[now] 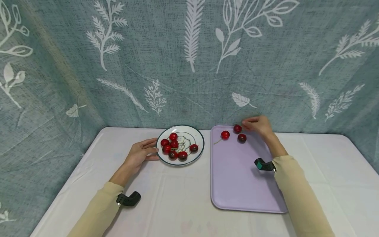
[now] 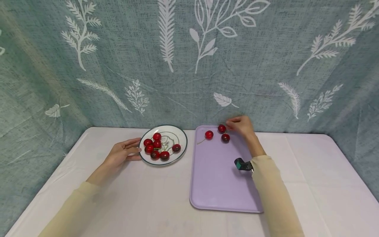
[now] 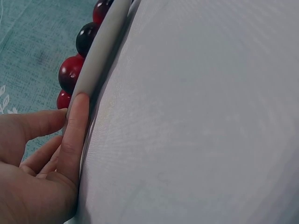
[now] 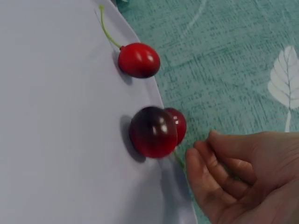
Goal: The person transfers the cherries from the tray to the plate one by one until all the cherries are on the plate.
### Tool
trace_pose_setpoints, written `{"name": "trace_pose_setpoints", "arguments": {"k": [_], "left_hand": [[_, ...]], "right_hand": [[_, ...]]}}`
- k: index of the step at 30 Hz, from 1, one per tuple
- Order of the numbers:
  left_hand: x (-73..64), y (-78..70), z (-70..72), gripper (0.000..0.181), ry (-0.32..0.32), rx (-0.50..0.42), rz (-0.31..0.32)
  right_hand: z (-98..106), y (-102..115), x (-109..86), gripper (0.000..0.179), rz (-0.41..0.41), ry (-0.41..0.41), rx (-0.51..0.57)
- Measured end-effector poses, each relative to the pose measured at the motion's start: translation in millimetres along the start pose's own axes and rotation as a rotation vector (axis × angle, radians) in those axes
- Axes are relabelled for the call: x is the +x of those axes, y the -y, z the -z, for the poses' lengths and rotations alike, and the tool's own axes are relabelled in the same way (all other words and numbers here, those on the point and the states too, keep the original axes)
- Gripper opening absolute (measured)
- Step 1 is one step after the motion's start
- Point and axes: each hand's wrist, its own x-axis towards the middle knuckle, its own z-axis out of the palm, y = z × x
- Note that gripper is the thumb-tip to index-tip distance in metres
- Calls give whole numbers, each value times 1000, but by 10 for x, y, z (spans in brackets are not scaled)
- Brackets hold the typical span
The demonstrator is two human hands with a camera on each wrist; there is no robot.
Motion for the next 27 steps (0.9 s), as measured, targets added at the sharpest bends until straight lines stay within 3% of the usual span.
{"name": "trace_pose_setpoints", "arguments": {"k": [3, 10, 16, 21, 27], "left_hand": [[3, 2, 1, 57, -2, 0, 0], [9, 17, 2, 56, -16, 15, 8], [8, 18, 5, 56, -23, 9, 16], [-1, 0, 4, 56, -17, -4, 13], [0, 4, 1, 56, -7, -6, 3]], "right_hand": [[40, -37, -26, 35, -30, -1, -33], [49, -76, -38, 36, -152, 40, 134], [27, -51, 3, 35, -289, 42, 168], [33, -23, 29, 31, -319, 61, 161], [56, -38, 40, 17, -328, 124, 246]]}}
